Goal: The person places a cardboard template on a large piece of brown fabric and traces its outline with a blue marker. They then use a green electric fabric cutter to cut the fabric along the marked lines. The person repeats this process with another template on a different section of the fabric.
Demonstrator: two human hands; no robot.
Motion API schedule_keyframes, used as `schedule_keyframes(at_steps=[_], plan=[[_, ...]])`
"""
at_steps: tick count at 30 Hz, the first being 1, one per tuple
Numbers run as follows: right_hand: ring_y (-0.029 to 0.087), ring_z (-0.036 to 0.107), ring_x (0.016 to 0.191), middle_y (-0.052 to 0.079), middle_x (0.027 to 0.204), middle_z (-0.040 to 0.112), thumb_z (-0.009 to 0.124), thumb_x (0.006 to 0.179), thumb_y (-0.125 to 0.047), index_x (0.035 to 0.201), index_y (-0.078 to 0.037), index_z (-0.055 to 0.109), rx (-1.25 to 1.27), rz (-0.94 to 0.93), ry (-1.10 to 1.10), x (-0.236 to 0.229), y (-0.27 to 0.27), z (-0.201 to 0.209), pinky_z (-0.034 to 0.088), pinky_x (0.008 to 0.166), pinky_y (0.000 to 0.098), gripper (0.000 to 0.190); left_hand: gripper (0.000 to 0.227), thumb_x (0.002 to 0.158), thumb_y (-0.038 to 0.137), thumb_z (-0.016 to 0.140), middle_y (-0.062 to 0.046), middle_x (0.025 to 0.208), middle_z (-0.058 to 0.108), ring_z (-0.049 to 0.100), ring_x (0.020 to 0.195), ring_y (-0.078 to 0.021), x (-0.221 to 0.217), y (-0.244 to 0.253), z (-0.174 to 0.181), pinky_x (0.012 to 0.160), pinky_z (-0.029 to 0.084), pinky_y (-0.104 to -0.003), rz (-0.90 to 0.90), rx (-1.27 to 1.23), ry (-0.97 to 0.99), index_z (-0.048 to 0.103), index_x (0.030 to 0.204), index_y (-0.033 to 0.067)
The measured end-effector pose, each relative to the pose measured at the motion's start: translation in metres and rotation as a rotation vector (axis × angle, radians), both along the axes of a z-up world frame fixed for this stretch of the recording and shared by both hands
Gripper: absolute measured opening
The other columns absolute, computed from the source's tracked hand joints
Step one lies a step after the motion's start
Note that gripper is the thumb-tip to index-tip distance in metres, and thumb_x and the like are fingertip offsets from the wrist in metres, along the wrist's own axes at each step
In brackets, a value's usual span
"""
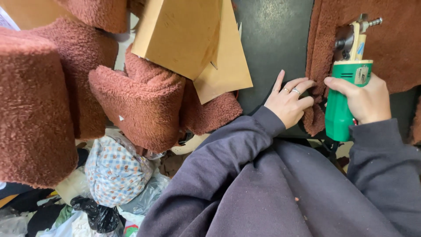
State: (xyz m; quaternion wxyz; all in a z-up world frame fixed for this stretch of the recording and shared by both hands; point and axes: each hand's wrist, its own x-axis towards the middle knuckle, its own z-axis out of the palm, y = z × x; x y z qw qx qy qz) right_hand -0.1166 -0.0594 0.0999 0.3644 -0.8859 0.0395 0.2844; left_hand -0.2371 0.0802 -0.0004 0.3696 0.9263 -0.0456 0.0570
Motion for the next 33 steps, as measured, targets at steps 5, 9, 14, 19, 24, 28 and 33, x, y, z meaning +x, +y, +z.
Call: schedule_keyframes(at_steps=[5, 9, 14, 19, 24, 28, 33], plan=[[0.009, 0.065, 0.08, 0.002, 0.093, 0.072, 0.083, 0.089, -0.024, 0.106, -0.004, 0.073, 0.062, -0.018, 0.009, 0.017, 0.006, -0.006, 0.051, 0.071, 0.0286, 0.028, 0.027, 0.074, 0.011, 0.071, 0.0, 0.143, 0.054, 0.047, 0.142, -0.0224, 0.0, 0.001, 0.002, 0.129, 0.019, -0.07, -0.011, -0.012, 0.016, 0.069, 0.098, 0.0223], [0.009, 0.064, 0.079, 0.001, 0.092, 0.071, 0.083, 0.088, -0.023, 0.106, -0.004, 0.072, 0.099, -0.042, 0.021, 0.029, 0.016, -0.002, 0.051, 0.07, 0.0289, 0.029, 0.027, 0.074, 0.011, 0.071, 0.001, 0.143, 0.054, 0.047, 0.143, -0.0221, 0.001, 0.003, 0.005, 0.13, 0.019, -0.07, -0.013, -0.019, 0.01, 0.069, 0.098, 0.022], [0.012, 0.066, 0.075, 0.004, 0.09, 0.072, 0.082, 0.088, -0.026, 0.105, -0.005, 0.073, 0.028, -0.066, 0.035, 0.042, 0.026, 0.0, 0.051, 0.067, 0.0307, 0.029, 0.023, 0.075, 0.01, 0.07, 0.002, 0.143, 0.055, 0.047, 0.143, -0.0207, 0.003, 0.006, 0.01, 0.13, 0.02, -0.07, -0.02, -0.014, 0.029, 0.068, 0.095, 0.0218], [0.011, 0.066, 0.076, 0.004, 0.091, 0.072, 0.084, 0.088, -0.027, 0.104, -0.004, 0.073, 0.054, -0.045, -0.005, 0.058, 0.027, -0.011, 0.051, 0.068, 0.0299, 0.03, 0.025, 0.074, 0.009, 0.07, 0.001, 0.143, 0.055, 0.047, 0.142, -0.0216, 0.004, 0.006, 0.01, 0.129, 0.02, -0.07, -0.028, -0.036, 0.031, 0.069, 0.096, 0.0217], [0.011, 0.067, 0.075, 0.003, 0.091, 0.072, 0.084, 0.087, -0.026, 0.104, -0.005, 0.073, 0.097, -0.066, 0.001, 0.073, 0.039, -0.009, 0.053, 0.066, 0.03, 0.03, 0.028, 0.072, 0.009, 0.072, 0.001, 0.142, 0.056, 0.048, 0.141, -0.0223, 0.005, 0.008, 0.011, 0.129, 0.02, -0.069, -0.033, -0.035, 0.038, 0.069, 0.097, 0.0221], [0.012, 0.068, 0.071, 0.004, 0.087, 0.072, 0.084, 0.088, -0.026, 0.1, -0.005, 0.074, 0.091, -0.067, -0.016, 0.083, 0.042, -0.012, 0.054, 0.064, 0.0307, 0.027, 0.028, 0.071, 0.009, 0.072, 0.001, 0.142, 0.056, 0.049, 0.141, -0.0223, 0.005, 0.008, 0.011, 0.13, 0.02, -0.069, -0.033, -0.043, 0.039, 0.069, 0.096, 0.0225], [0.015, 0.066, 0.072, 0.007, 0.087, 0.071, 0.085, 0.093, -0.025, 0.096, -0.001, 0.074, 0.101, -0.041, -0.024, 0.1, 0.048, -0.016, 0.051, 0.064, 0.0325, 0.027, 0.026, 0.072, 0.009, 0.072, 0.002, 0.141, 0.057, 0.05, 0.14, -0.0215, 0.008, 0.01, 0.013, 0.13, 0.02, -0.068, -0.028, -0.044, 0.033, 0.069, 0.095, 0.022]])
